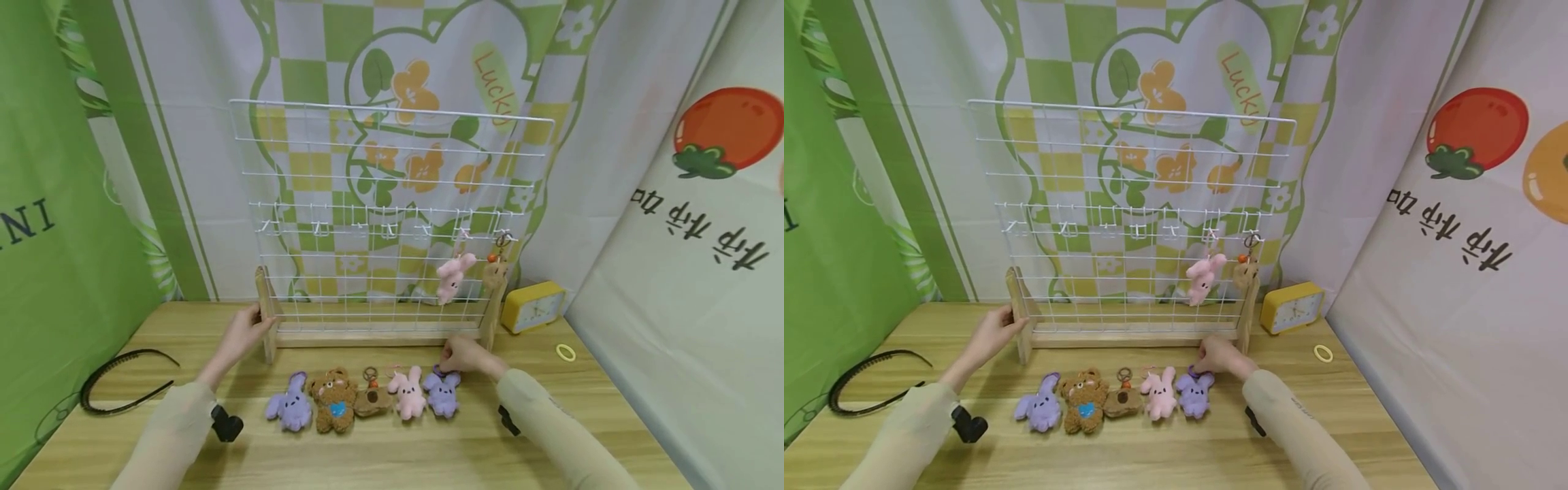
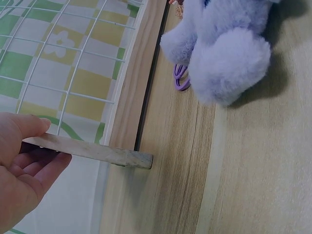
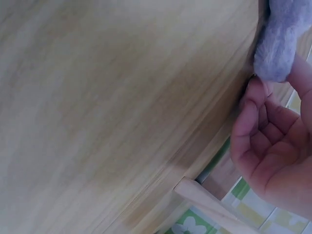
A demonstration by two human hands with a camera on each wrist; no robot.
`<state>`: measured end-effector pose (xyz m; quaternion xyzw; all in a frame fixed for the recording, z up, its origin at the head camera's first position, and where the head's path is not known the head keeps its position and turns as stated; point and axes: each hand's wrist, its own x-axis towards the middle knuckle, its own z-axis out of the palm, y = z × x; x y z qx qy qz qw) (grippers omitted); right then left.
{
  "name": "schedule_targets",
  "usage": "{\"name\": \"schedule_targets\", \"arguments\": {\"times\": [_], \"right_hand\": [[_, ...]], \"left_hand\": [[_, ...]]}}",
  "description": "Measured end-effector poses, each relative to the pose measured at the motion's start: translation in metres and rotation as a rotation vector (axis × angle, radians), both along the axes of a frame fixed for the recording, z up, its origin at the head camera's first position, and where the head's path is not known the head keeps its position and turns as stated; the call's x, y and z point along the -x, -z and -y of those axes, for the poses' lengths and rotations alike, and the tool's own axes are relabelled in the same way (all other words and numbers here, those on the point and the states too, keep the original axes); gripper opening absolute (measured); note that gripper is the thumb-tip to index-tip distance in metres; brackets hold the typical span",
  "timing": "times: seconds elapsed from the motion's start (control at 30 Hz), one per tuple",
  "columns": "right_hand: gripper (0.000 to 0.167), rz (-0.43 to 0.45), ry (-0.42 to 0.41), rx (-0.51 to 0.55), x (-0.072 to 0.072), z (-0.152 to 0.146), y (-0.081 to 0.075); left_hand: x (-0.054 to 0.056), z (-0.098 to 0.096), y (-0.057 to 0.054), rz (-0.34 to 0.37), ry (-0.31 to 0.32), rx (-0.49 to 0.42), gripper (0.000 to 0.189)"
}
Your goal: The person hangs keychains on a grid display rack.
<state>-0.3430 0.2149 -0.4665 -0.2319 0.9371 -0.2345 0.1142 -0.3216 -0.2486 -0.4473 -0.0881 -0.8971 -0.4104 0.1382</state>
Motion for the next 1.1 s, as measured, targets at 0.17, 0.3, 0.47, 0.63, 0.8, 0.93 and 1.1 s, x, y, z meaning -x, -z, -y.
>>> {"name": "schedule_targets", "arguments": {"times": [0.17, 0.3, 0.47, 0.63, 0.8, 0.93, 1.1], "right_hand": [[0.02, -0.029, -0.017, -0.026, -0.001, 0.001, -0.001], [0.013, -0.042, 0.001, -0.036, -0.005, -0.003, -0.008], [0.009, -0.091, -0.027, 0.034, -0.011, -0.009, -0.023], [0.004, -0.126, -0.058, 0.093, -0.02, -0.015, -0.044], [0.005, -0.181, -0.064, 0.093, -0.031, -0.017, -0.063], [0.005, -0.23, -0.098, 0.11, -0.042, -0.015, -0.079], [0.007, -0.271, -0.115, 0.127, -0.056, -0.01, -0.101]], "left_hand": [[0.0, 0.0, 0.001, -0.004, -0.001, 0.002, 0.03], [0.0, -0.002, 0.002, -0.014, 0.007, 0.001, 0.03], [0.001, -0.003, 0.002, -0.029, 0.012, -0.004, 0.028], [0.002, -0.003, 0.001, -0.038, 0.012, -0.007, 0.022], [0.002, -0.002, 0.001, -0.05, 0.013, -0.009, 0.022], [0.002, 0.0, 0.002, -0.054, 0.014, -0.008, 0.027], [0.002, 0.0, 0.005, -0.053, 0.008, 0.001, 0.028]]}}
